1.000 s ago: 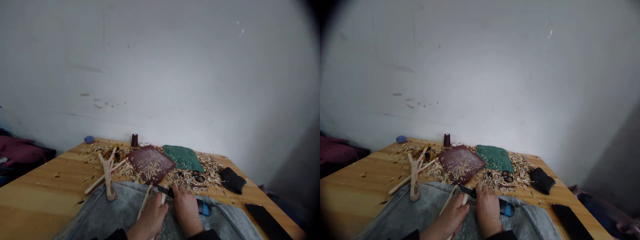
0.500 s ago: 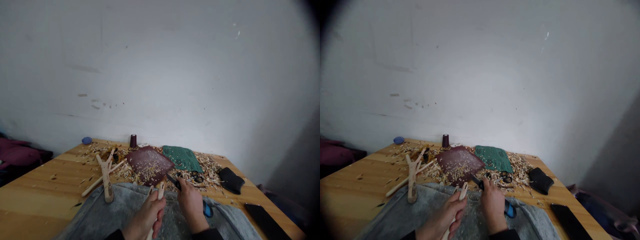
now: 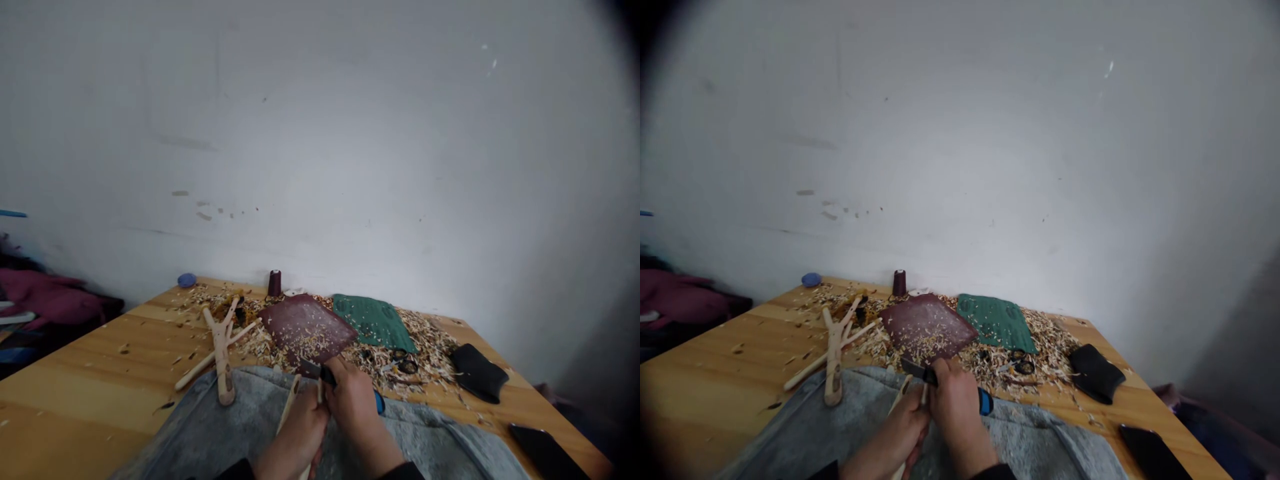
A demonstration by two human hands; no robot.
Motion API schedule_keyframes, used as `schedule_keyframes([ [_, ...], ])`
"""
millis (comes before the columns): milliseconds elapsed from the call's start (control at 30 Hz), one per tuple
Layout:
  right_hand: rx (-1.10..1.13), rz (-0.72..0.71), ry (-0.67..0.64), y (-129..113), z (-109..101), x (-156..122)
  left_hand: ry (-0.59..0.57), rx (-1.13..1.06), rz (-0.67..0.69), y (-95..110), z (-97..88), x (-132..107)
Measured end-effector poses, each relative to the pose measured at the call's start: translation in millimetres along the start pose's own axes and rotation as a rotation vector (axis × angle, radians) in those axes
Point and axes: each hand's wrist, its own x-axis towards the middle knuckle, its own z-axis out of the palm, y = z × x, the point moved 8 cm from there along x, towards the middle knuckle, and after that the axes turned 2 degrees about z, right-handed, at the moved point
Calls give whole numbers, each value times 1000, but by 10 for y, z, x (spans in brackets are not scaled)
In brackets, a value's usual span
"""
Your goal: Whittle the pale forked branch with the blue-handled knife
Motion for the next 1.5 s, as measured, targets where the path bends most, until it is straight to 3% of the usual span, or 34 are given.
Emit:
schedule_keyframes([
  [333,-63,198,89,515,-60,-2,-63,-89,1,31,56,-74],
  [433,113,89,136,451,-110,-35,-51,-81,-16,10,44,-67],
  [600,337,-82,67,218,-95,-99,-36,-83,-13,11,24,-65],
  [800,358,-71,45,214,-111,-133,-56,-103,1,101,42,-97],
  [1000,220,-64,88,218,-73,-154,-67,-55,46,102,51,-76],
  [1167,130,29,130,235,-71,-162,-69,-189,-9,58,58,-64],
  [1500,544,-82,51,251,-203,-120,-292,-449,-76,52,154,-100],
])
